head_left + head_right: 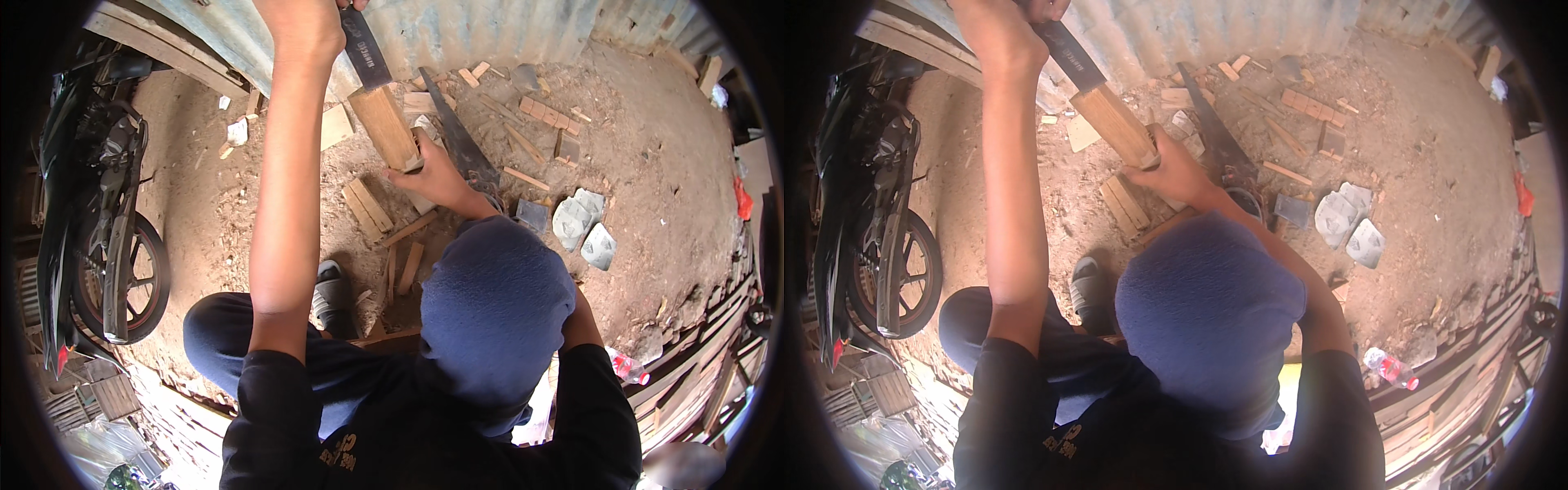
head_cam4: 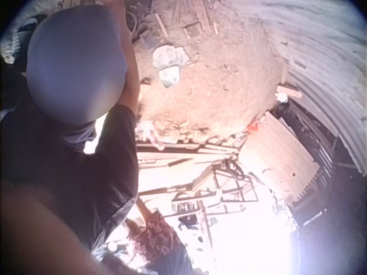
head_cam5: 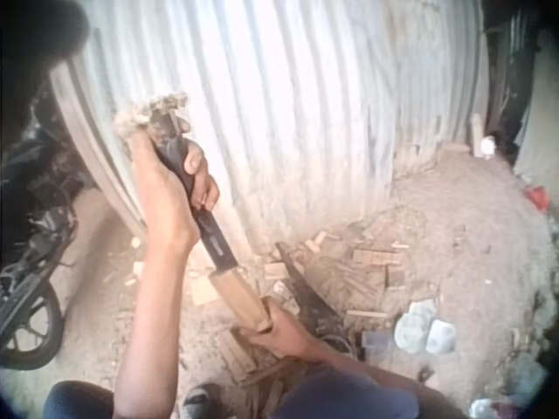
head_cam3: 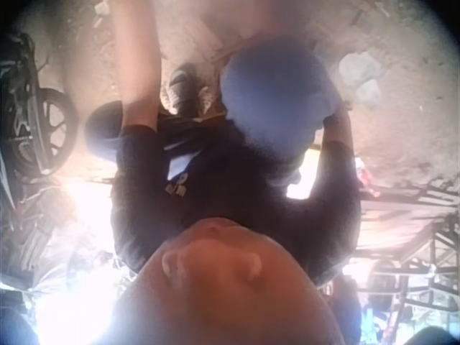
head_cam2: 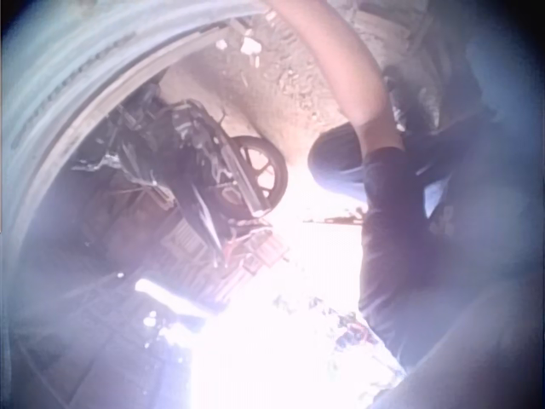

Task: The person sits on the ground and uses a chisel and mallet to carve a piece of wood. They repeatedly strike the chisel with the mallet to shape the wood, occasionally adjusting the chisel's position.

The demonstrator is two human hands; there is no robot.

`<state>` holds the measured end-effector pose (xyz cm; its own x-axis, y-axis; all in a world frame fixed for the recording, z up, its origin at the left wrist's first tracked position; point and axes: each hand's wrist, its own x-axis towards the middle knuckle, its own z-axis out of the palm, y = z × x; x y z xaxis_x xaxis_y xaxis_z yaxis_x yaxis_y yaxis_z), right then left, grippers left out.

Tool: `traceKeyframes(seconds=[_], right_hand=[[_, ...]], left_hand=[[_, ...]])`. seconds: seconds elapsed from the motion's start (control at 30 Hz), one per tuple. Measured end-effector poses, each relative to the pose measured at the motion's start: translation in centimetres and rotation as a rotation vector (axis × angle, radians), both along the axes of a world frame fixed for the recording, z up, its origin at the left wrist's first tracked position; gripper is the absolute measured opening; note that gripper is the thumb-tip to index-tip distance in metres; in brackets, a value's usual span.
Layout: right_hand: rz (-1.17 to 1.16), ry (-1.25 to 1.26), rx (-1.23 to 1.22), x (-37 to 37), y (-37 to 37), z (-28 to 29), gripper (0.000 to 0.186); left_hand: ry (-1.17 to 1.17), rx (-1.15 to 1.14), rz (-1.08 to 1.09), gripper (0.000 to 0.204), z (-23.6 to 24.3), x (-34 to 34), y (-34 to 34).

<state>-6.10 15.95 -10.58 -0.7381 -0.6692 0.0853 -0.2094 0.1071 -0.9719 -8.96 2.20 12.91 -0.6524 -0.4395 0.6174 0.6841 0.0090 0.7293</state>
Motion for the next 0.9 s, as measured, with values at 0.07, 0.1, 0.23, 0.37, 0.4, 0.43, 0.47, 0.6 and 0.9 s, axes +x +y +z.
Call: traceKeyframes(seconds=[0.07,0.1,0.23,0.37,0.4,0.43,0.47,0.6,0.9], right_hand=[[-0.017,-0.018,-0.003,0.0,0.0,0.0,0.067],[-0.013,0.003,-0.009,0.0,0.0,0.0,0.067],[-0.011,0.001,-0.038,0.0,0.1,0.0,0.067],[0.003,-0.031,-0.01,0.1,0.1,0.1,0.066],[-0.001,-0.016,-0.003,0.1,0.1,0.2,0.066],[-0.009,-0.008,0.008,0.2,0.1,0.2,0.066],[-0.023,-0.002,0.027,0.2,0.1,0.3,0.066],[-0.029,-0.01,-0.012,0.3,0.2,0.5,0.065],[-0.028,-0.018,-0.024,0.6,0.5,0.8,0.066]], left_hand=[[-0.009,-0.002,0.004,0.053,0.0,0.0,-0.1],[-0.025,-0.002,-0.007,0.054,0.1,0.0,-0.3],[-0.033,-0.022,0.001,0.053,0.4,0.2,-0.3],[-0.049,-0.072,0.12,0.051,0.2,0.5,0.5],[-0.059,-0.061,0.12,0.051,0.4,0.4,0.5],[-0.069,-0.05,0.122,0.05,0.5,0.4,0.6],[-0.091,-0.046,0.117,0.051,0.6,0.3,0.6],[-0.148,-0.047,0.09,0.052,0.7,-0.1,0.7],[-0.228,-0.058,-0.042,0.061,-1.0,1.0,0.2]])
